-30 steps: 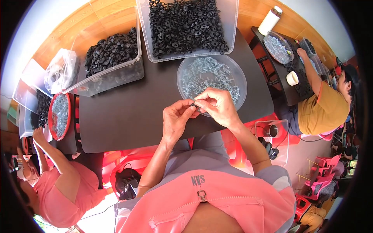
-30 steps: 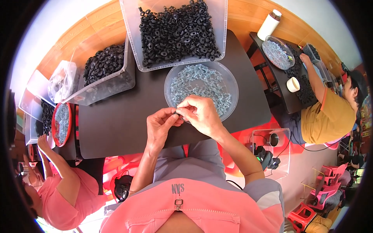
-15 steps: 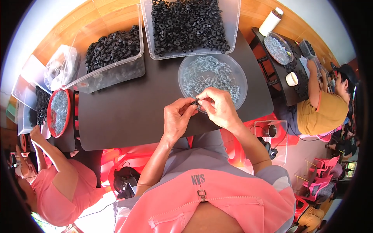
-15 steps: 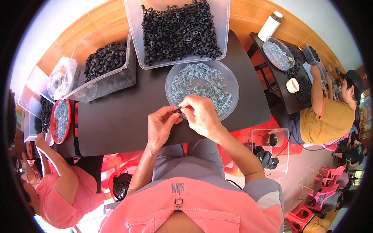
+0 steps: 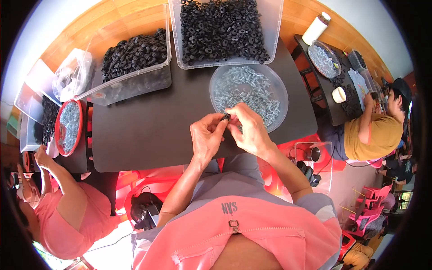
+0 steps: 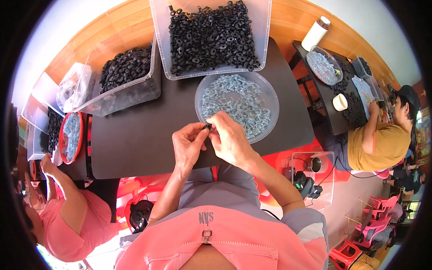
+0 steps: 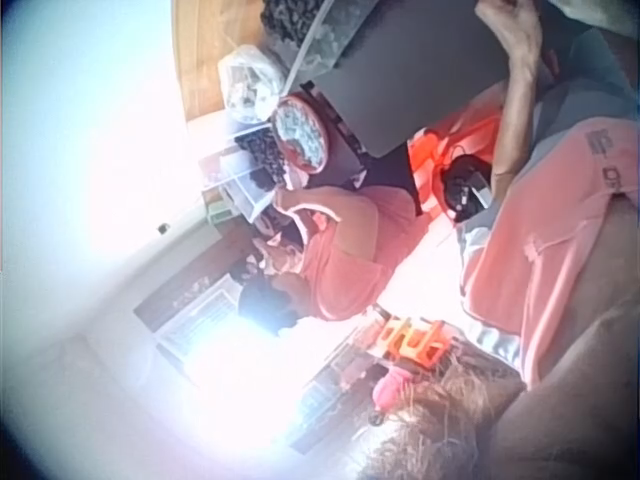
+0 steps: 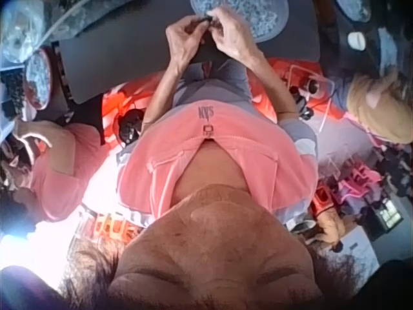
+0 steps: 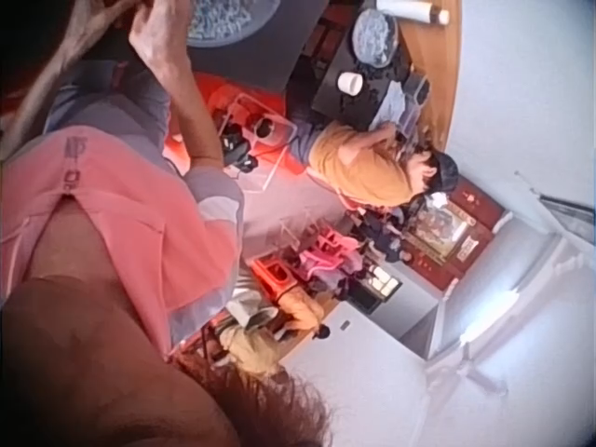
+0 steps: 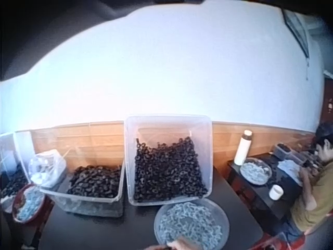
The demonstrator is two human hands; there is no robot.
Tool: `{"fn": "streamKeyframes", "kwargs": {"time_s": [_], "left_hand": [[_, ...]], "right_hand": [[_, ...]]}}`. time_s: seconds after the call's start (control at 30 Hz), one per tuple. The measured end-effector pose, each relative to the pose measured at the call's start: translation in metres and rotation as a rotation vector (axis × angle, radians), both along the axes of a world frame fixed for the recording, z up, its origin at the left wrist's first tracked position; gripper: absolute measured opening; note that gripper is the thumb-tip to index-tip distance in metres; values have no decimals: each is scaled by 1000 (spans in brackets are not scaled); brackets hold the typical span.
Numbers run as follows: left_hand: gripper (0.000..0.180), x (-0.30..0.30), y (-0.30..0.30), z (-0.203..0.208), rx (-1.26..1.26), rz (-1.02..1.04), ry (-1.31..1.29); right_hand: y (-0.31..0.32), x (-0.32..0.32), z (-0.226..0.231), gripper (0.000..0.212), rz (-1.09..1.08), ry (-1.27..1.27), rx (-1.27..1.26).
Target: Assembling small black plastic rings with tiny silver inserts at a workshop bench.
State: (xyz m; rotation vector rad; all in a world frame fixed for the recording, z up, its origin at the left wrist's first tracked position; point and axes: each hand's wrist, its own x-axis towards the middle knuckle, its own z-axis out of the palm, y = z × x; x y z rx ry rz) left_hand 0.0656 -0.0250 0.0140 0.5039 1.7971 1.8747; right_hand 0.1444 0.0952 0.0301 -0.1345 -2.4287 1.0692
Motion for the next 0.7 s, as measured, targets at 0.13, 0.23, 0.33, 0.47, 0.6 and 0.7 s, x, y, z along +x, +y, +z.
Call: {"fn": "streamKeyframes", "kwargs": {"time_s": [0.13, 0.23, 0.33, 0.47, 0.6, 0.7], "left_hand": [[15, 1, 1, -3, -32, 14, 19], [15, 5, 1, -1, 6, 58, -38], [15, 7, 1, -2, 1, 62, -59], [15, 8, 0, 0, 52, 71, -97], [13, 6, -1, -2, 86, 41, -125], [13, 3, -4, 0, 134, -15, -234]], "right_hand": [[-10, -3, 2, 40, -74, 41, 127], [-12, -3, -2, 43, -105, 73, 257], [-14, -3, 0, 43, -113, 97, 289], [-15, -2, 3, 37, -102, 50, 330], [-16, -1, 1, 32, -106, 45, 349], [-15, -1, 4, 32, -111, 94, 343]]}}
